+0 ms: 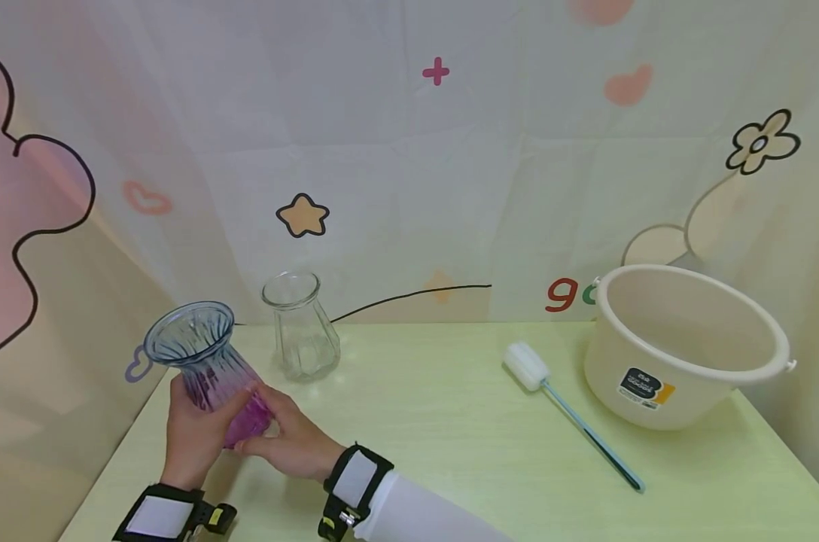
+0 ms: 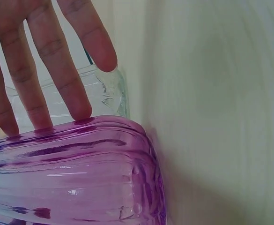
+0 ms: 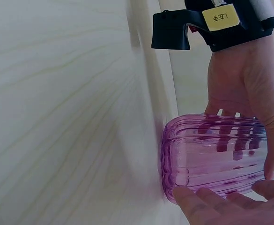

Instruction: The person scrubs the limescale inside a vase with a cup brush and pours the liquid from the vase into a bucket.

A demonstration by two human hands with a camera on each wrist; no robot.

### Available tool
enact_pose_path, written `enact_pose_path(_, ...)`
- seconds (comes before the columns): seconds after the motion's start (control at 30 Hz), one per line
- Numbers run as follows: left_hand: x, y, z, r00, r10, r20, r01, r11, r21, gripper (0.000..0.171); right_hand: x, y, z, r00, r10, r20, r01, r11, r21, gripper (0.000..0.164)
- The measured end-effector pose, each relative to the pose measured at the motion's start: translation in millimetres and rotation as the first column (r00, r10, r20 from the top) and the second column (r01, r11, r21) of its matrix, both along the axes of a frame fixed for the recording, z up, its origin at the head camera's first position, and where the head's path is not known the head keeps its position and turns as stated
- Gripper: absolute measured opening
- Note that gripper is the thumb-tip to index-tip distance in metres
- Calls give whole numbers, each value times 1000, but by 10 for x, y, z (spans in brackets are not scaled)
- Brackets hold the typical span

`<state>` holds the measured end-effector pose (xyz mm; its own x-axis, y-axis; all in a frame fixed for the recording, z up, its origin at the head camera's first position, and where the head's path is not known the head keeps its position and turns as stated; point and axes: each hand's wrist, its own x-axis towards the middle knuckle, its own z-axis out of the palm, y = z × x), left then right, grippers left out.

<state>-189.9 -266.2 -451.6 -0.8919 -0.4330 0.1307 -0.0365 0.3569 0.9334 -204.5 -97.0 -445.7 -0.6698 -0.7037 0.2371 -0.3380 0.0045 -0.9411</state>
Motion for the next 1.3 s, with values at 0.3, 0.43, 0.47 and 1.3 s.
enact_pose_path(0.3,11,14,22,1000,21,5,-20,995,-100,93,-24,13,-16,1000,13,-2,-13,1000,-19,69)
enact_pose_path(0.43,18,6,24,997,76,-18,-78,974,-213,90,-32,19,-17,1000,9,2,-9,1000,-17,68)
enact_pose_path(0.47,22,6,26,996,86,-23,-89,969,-230,90,-31,23,-15,1000,7,4,-6,1000,-16,68)
enact_pose_path(1.3,281,501,364,991,-47,-123,19,976,-219,86,-130,336,-59,982,-141,129,142,990,3,90)
